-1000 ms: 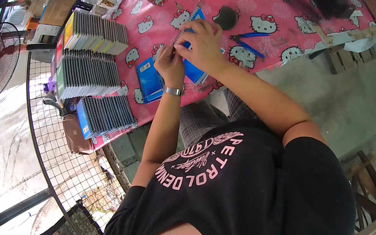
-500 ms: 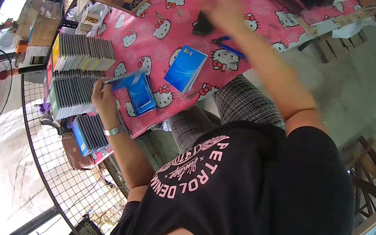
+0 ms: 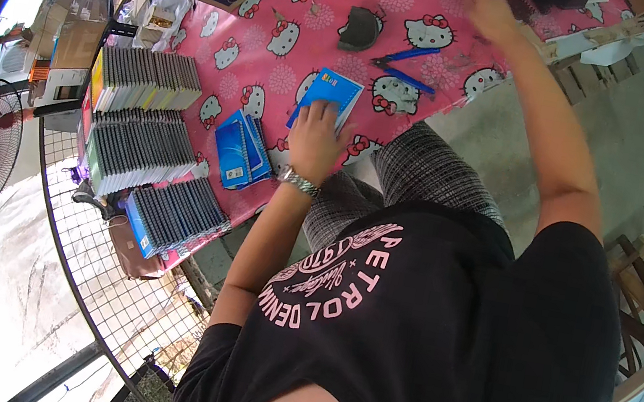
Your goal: The person organizes and stacks small blue notepads on a table, checking individual pads and arranging them into neat piles.
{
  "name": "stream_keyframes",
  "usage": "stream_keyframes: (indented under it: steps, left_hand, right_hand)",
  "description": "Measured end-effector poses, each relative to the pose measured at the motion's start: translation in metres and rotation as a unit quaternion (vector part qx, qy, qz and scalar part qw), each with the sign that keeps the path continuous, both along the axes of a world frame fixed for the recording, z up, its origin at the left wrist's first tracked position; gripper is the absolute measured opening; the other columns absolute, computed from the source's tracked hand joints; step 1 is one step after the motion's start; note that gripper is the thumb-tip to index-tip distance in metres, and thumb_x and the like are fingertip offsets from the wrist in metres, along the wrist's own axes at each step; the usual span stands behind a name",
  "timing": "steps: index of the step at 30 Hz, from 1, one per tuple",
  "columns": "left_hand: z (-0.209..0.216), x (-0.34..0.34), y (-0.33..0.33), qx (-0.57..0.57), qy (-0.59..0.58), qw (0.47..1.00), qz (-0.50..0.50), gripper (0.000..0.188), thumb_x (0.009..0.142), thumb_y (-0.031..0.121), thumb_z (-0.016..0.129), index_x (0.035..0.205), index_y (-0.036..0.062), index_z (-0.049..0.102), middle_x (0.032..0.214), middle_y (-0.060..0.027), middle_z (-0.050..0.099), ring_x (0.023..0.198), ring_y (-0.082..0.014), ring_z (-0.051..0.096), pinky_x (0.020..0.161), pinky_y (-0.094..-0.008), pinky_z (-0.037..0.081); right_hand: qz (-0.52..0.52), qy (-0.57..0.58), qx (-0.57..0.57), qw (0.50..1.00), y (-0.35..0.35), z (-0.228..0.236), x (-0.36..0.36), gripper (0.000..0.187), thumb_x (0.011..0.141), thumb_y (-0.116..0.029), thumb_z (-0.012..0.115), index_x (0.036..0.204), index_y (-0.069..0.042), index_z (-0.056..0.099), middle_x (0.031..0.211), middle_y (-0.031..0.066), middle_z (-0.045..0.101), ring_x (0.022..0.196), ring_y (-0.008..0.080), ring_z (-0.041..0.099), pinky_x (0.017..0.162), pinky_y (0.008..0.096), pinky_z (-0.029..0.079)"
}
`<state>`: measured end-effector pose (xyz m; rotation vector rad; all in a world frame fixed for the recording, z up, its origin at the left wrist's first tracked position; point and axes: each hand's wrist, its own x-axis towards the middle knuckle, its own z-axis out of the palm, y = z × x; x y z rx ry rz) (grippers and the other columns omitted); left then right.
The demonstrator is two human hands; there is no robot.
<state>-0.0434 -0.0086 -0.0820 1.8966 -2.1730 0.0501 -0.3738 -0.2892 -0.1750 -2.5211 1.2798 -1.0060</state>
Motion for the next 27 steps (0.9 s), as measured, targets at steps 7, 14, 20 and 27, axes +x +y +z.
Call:
stream_keyframes:
  steps: [7,14,20,27]
  left_hand:
    - [0.008,0.031,0.006,0.125,0.073,0.989,0.002,0.035,0.079,0.019,0.066,0.113,0.0111,0.065,0.107,-0.0077,0.063,0.092,-0.0291,0.064,0.076,-0.0401,0.053]
    - [-0.006,0.023,0.014,0.077,-0.042,0.996,-0.009,0.035,0.08,0.019,0.066,0.114,0.0119,0.065,0.11,-0.0078,0.062,0.086,-0.028,0.065,0.072,-0.0379,0.054]
    - [0.0,0.035,0.028,0.072,0.016,0.997,-0.031,0.033,0.08,0.015,0.065,0.113,0.0122,0.064,0.11,-0.008,0.062,0.085,-0.0278,0.066,0.072,-0.0381,0.055]
    - [0.033,0.061,0.017,0.105,0.079,0.989,-0.064,0.031,0.08,0.009,0.06,0.111,0.0113,0.063,0.098,-0.0113,0.066,0.074,-0.0309,0.065,0.067,-0.041,0.053]
  right_hand:
    - [0.176,-0.087,0.242,0.95,0.121,0.085,0.114,0.028,0.092,-0.026,0.059,0.111,-0.006,0.064,0.104,0.0134,0.066,0.093,0.0291,0.065,0.081,0.0384,0.051]
    - [0.213,-0.09,0.235,0.944,0.146,0.089,0.145,0.025,0.09,-0.02,0.062,0.11,-0.004,0.063,0.096,0.0111,0.063,0.087,0.0261,0.063,0.076,0.0359,0.049]
    - [0.243,-0.098,0.216,0.941,0.152,0.089,0.151,0.026,0.089,-0.015,0.061,0.113,-0.006,0.065,0.099,0.0122,0.061,0.094,0.0291,0.061,0.08,0.0384,0.049]
    - [0.304,-0.088,0.27,0.909,0.168,0.099,0.167,0.026,0.086,-0.014,0.063,0.112,-0.007,0.067,0.1,0.0119,0.064,0.093,0.0307,0.062,0.081,0.0398,0.049]
